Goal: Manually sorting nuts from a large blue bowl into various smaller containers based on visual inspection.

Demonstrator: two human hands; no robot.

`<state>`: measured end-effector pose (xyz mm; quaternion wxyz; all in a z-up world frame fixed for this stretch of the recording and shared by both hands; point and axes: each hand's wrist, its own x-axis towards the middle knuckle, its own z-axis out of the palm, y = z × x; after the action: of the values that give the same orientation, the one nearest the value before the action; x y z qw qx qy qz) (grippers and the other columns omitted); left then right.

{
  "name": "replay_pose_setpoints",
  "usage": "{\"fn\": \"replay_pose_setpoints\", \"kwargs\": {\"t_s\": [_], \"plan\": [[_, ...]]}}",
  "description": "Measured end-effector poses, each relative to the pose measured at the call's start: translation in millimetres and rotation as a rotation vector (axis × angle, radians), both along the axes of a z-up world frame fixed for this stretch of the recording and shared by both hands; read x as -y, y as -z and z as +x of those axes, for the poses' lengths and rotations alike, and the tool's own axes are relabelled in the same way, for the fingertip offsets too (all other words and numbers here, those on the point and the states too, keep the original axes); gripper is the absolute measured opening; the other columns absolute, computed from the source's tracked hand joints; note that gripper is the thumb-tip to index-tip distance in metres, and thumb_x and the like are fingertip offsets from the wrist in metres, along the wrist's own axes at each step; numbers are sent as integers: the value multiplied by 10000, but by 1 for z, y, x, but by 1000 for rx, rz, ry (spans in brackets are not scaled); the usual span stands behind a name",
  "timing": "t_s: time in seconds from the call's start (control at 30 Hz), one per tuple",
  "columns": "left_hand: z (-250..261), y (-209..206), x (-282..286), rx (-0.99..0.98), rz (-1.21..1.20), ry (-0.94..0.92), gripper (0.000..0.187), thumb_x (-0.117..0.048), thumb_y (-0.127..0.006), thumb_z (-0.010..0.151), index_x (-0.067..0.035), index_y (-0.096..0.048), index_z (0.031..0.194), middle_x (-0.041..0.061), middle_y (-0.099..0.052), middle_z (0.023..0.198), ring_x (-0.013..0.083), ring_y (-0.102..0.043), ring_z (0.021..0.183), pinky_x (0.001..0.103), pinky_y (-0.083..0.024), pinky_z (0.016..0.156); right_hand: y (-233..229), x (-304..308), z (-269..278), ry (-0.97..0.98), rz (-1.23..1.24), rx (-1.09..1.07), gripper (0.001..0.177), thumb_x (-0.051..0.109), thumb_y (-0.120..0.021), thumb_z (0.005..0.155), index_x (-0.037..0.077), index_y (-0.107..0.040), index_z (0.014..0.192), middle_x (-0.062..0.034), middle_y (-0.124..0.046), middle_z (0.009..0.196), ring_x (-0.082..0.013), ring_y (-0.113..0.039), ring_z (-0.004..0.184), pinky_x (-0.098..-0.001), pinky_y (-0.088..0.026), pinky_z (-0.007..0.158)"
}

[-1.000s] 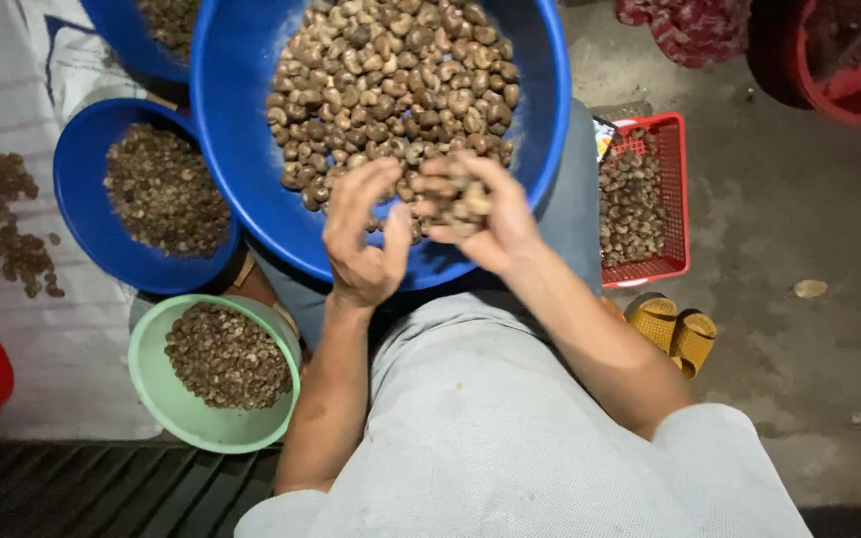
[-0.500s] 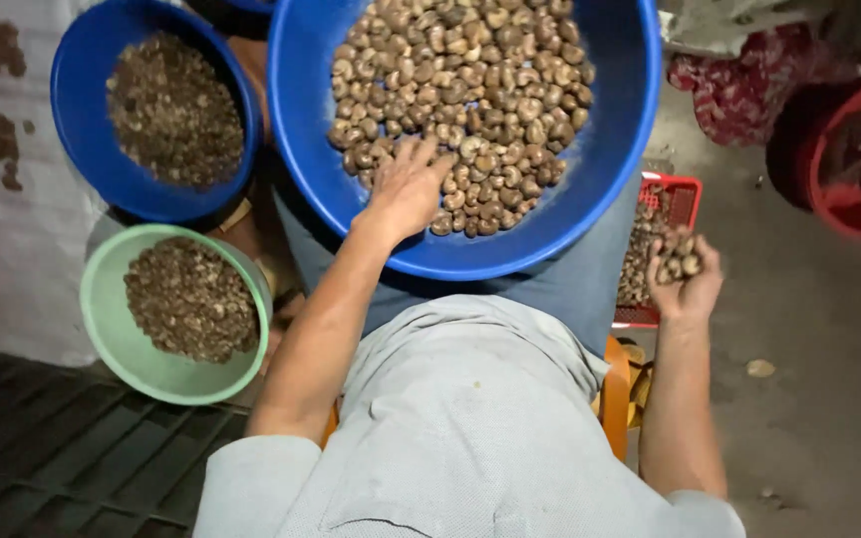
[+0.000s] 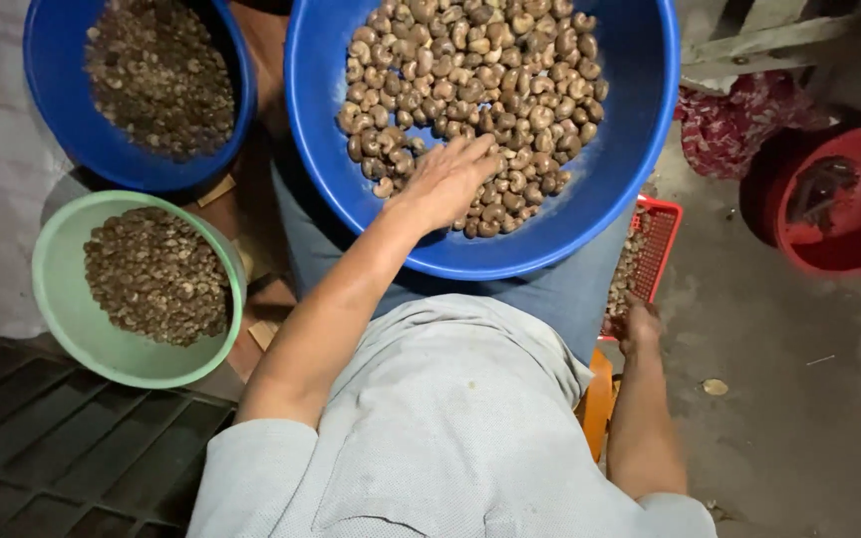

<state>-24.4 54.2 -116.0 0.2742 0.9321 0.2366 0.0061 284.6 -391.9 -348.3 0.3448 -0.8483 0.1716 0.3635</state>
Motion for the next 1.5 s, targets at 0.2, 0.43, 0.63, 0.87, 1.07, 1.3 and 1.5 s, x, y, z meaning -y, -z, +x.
{"fn": "replay_pose_setpoints", "kwargs": {"t_s": [0.2, 0.43, 0.63, 0.87, 1.07, 1.3, 1.5], "plan": [[-37, 4, 4, -74, -84, -17, 150, -94, -757, 819, -112, -637, 908, 48, -600, 1090, 283, -498, 927, 393, -340, 729, -89, -64, 0, -547, 146, 592, 377, 224, -752, 1076, -85, -676, 1278, -314, -658, 1128, -469, -652, 1090, -576, -536, 861], [-75, -29, -35, -116, 29, -255, 258, -42, -580, 874, -194, -768, 965, 57, -710, 895, 350, -691, 806, 497, -490, 685, -318, -249, -88, -802, 653, 1096, 230, -55, -562, 1150, -120, -541, 1370, -332, -621, 1261, -481, -638, 1157, -563, -508, 994], [-83, -32, -61, 43, 118, -403, 282, 112, -523, 812, -29, -722, 952, 138, -730, 971, 349, -665, 858, 493, -485, 862, -340, -324, -141, -1480, 573, 957, 411, 22, -690, 984, -45, -615, 1383, -228, -685, 1249, -353, -641, 1128, -435, -541, 964], [-67, -11, -50, -172, -91, -197, 253, -22, -701, 846, -112, -723, 1082, 122, -720, 1079, 391, -651, 1076, 531, -509, 914, -275, -335, -157, -1902, -222, 524, 637, 481, -513, 983, 174, -468, 1539, -82, -479, 1574, -316, -321, 1525, -512, -398, 1155], [-66, 6, -60, -68, -174, -316, 308, 36, -638, 916, -95, -742, 1174, 139, -736, 999, 402, -684, 930, 528, -539, 833, -255, -325, -146, -1885, -186, 507, 415, 460, -501, 996, 182, -614, 1283, -86, -681, 1305, -340, -577, 1308, -516, -433, 1090], [-34, 39, -71, -339, -275, -375, 368, -17, -720, 885, -24, -679, 1251, 207, -609, 1276, 441, -544, 1207, 579, -433, 1067, -258, -326, -145, -1828, -130, 539, 314, 393, -618, 914, 201, -624, 1162, -34, -698, 1160, -306, -640, 1152, -469, -520, 982], [-29, 60, -67, -372, -45, -262, 308, -140, -623, 892, -72, -789, 1142, 204, -698, 1133, 449, -674, 1023, 581, -512, 854, -282, -329, -158, -1745, -22, 699, 234, 310, -567, 1003, 129, -596, 1148, -143, -671, 1120, -400, -647, 1068, -528, -551, 874]]}}
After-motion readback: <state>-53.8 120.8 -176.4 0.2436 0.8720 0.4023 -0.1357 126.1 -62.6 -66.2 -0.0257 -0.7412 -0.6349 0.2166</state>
